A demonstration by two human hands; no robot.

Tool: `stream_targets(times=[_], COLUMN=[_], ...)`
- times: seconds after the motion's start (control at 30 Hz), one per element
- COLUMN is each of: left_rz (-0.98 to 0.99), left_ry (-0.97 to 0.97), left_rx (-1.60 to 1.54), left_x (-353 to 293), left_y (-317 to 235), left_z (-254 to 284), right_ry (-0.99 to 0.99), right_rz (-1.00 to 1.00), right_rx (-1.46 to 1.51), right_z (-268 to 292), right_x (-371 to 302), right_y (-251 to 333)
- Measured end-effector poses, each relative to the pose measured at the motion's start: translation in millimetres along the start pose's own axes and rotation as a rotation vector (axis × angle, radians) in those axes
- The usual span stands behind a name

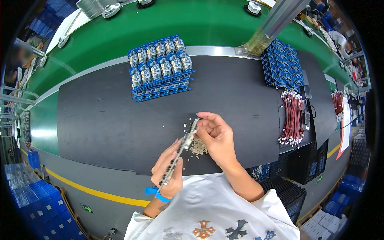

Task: The person picks up small electronic components and inserts them into specific slots on a blue circuit board panel by hand.

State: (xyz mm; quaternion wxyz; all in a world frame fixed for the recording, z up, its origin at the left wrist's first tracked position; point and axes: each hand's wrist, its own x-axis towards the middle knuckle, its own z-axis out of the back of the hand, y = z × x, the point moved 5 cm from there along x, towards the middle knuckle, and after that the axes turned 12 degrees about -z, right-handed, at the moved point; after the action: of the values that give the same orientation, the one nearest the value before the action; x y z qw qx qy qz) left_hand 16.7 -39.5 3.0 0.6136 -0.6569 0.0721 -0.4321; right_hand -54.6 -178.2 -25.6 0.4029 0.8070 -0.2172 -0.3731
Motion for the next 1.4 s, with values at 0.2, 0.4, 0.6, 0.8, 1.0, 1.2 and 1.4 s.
stream_targets(times=[0.2, 0.4, 0.6, 0.8, 1.0, 1.2, 1.4], left_rz=[-0.092, -0.075, -0.009, 0.0, 0.071, 0.019, -0.01], left_ry=[-0.012, 0.08, -0.034, -0.055, -0.078, -0.032, 0.009], left_rx=[0.079, 0.01, -0.003, -0.012, 0.037, 0.037, 0.055], left_x=[5.6, 8.5, 2.1, -0.7, -3.9, -0.9, 4.5], left_y=[-6.1, -7.2, -2.0, 1.2, 8.4, 6.0, 2.9], left_z=[-0.3, -2.7, 1.5, 2.5, 5.6, 2.1, 1.6], right_ry=[0.031, 0.042, 0.046, -0.013, -0.021, 0.021, 0.024], right_rz=[0.0, 0.03, 0.062, 0.045, 0.064, 0.049, 0.006], right_rx=[-0.057, -0.114, -0.164, -0.095, -0.114, 0.041, 0.034], right_z=[-3.9, -1.8, 1.4, 1.4, -2.4, -11.3, -10.0], right_x=[-1.5, -4.1, -2.4, 2.3, -5.0, -5.1, -4.6], right_y=[0.4, -0.4, -0.4, -1.4, -2.0, 4.5, 4.3])
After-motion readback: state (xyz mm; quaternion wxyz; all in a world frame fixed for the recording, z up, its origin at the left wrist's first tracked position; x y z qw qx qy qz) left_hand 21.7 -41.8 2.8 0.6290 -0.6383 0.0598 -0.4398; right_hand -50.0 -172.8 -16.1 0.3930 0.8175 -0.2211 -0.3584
